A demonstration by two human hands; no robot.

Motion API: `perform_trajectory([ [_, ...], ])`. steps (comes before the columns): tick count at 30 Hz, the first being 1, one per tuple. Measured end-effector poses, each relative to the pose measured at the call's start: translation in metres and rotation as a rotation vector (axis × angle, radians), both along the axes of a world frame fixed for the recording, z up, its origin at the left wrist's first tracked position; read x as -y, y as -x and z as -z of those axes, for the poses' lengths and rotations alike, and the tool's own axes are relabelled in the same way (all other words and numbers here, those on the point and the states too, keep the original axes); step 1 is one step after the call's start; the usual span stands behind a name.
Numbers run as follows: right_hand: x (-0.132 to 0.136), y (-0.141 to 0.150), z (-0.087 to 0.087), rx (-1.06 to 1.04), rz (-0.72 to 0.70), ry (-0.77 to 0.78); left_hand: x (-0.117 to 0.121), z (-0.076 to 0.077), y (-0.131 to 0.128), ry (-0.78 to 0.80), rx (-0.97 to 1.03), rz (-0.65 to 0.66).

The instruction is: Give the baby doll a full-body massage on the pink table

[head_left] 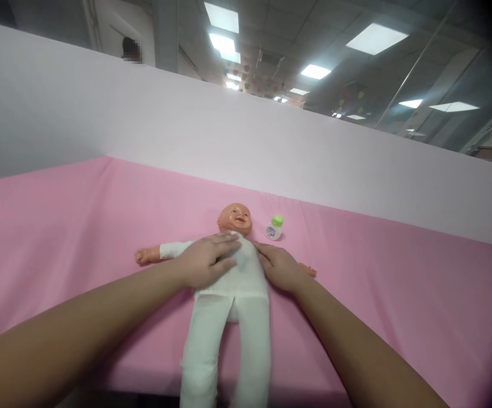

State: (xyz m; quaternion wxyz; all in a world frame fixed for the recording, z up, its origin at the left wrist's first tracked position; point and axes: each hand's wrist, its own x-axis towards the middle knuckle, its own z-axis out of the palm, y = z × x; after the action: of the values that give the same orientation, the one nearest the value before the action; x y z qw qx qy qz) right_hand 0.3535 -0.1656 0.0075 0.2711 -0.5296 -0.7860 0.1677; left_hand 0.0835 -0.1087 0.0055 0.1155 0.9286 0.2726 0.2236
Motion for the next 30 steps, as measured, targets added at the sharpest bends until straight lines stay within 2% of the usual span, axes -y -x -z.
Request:
perform_trajectory([
  [3,0.003,0.003,0.003,-0.068,-0.108,-0.144,-0.013,0.0,0.005,0.004,0.044,-0.224],
  [8,0.029,0.027,-0.004,-0.151,-0.476,-0.353,-0.026,0.0,0.01,0.052,-0.04,-0.368],
  [10,0.046,0.042,-0.012,-0.139,-0.625,-0.344,-0.028,0.001,0.009,0.058,-0.06,-0.392],
  [11,0.054,0.049,-0.016,-0.072,-0.674,-0.286,-0.029,0.002,0.009,0.057,-0.064,-0.395],
  [13,0.065,0.059,-0.021,0.058,-0.711,-0.193,-0.029,0.004,0.007,0.052,-0.064,-0.394],
  [16,0.063,0.061,-0.022,0.175,-0.653,-0.114,-0.027,0.005,0.005,0.044,-0.068,-0.386],
  [20,0.035,0.046,-0.012,0.206,-0.478,-0.069,-0.023,0.006,0.002,0.019,-0.08,-0.408],
  [25,0.006,0.02,-0.002,0.117,-0.248,-0.012,-0.02,0.004,0.001,0.002,-0.07,-0.422],
  [30,0.003,0.005,-0.003,-0.015,-0.05,0.006,0.0,-0.011,0.002,-0.151,-0.044,-0.416],
])
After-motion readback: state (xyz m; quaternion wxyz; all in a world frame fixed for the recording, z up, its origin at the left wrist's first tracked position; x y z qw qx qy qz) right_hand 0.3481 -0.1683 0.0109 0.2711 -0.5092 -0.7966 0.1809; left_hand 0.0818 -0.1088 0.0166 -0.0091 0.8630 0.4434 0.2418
